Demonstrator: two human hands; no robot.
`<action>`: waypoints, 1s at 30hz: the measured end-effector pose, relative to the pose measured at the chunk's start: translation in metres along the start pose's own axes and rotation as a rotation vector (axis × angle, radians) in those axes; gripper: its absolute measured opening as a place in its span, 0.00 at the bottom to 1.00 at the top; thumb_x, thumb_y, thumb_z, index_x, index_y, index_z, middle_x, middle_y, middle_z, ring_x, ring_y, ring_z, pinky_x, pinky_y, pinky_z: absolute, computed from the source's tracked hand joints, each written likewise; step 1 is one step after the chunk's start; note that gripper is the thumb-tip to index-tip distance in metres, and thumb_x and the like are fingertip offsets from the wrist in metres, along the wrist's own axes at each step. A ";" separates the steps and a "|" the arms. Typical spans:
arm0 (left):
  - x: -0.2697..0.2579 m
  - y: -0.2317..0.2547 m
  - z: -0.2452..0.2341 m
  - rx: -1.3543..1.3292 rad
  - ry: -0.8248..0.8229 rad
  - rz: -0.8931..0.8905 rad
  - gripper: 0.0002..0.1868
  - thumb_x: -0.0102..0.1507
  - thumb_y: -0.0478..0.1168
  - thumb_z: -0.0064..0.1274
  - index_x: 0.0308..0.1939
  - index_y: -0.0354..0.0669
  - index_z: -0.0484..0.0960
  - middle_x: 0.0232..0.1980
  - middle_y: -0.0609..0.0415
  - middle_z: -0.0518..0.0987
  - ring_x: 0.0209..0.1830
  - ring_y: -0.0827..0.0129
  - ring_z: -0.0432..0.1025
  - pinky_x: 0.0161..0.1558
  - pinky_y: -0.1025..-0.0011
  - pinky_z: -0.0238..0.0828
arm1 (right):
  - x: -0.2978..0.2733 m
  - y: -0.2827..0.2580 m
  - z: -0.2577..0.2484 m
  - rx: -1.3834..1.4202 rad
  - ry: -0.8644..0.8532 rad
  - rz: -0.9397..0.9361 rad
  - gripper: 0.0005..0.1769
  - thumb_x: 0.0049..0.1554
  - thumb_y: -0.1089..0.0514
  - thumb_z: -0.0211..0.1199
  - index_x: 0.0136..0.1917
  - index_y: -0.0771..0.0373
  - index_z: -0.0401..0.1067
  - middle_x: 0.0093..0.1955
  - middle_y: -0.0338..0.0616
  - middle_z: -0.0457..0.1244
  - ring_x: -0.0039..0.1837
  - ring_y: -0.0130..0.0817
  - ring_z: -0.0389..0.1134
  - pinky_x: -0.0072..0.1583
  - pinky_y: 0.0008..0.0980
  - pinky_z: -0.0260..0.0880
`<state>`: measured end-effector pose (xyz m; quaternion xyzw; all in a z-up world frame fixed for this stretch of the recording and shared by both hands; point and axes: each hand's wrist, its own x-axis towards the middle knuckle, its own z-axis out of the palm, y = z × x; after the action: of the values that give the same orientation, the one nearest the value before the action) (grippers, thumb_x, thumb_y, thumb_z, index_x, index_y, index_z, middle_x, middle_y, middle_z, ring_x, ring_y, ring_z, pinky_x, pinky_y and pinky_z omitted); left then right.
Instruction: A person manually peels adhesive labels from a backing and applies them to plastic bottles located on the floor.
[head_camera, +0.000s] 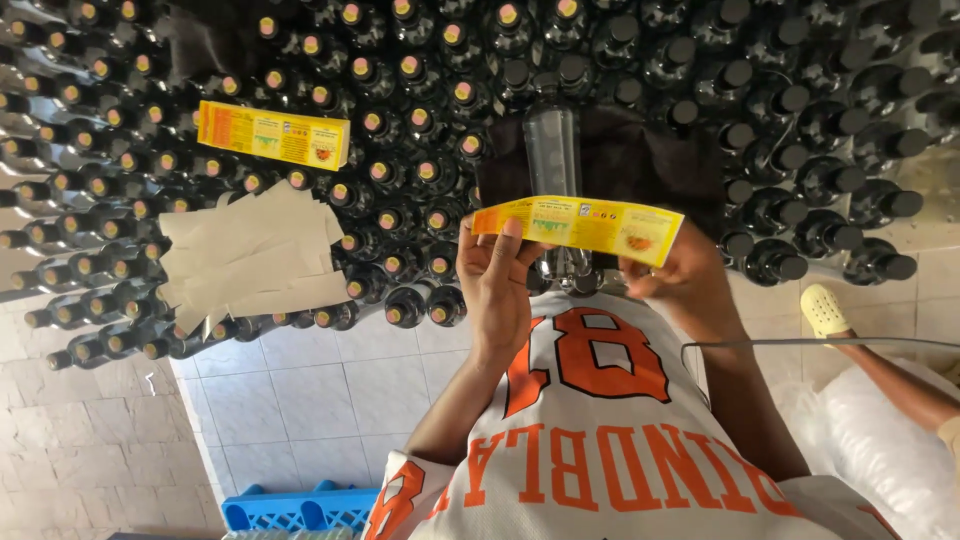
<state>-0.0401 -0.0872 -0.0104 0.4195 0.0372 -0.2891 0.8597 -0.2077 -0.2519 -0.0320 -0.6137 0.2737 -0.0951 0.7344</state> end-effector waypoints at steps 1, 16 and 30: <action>0.003 -0.003 -0.007 0.058 -0.017 0.025 0.14 0.72 0.35 0.60 0.59 0.40 0.73 0.56 0.41 0.80 0.54 0.60 0.80 0.56 0.61 0.85 | 0.002 -0.008 -0.004 0.115 0.062 -0.076 0.52 0.42 0.42 0.81 0.72 0.72 0.67 0.55 0.57 0.68 0.52 0.40 0.72 0.56 0.42 0.78; -0.043 0.083 0.031 0.929 -0.398 0.390 0.33 0.65 0.36 0.70 0.73 0.43 0.75 0.57 0.52 0.87 0.50 0.61 0.83 0.56 0.65 0.76 | -0.011 -0.056 0.048 -0.129 0.215 -0.193 0.13 0.59 0.59 0.77 0.52 0.68 0.79 0.43 0.49 0.71 0.46 0.38 0.75 0.57 0.38 0.77; -0.016 0.007 -0.007 0.402 -0.045 -0.096 0.22 0.70 0.46 0.66 0.59 0.35 0.78 0.49 0.42 0.86 0.43 0.65 0.83 0.53 0.58 0.81 | 0.010 -0.026 0.072 0.328 0.391 -0.081 0.19 0.63 0.52 0.73 0.60 0.65 0.73 0.50 0.52 0.70 0.46 0.38 0.75 0.46 0.35 0.82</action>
<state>-0.0490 -0.0711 -0.0053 0.5736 -0.0205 -0.3408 0.7446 -0.1565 -0.2013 -0.0030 -0.4666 0.3665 -0.2846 0.7529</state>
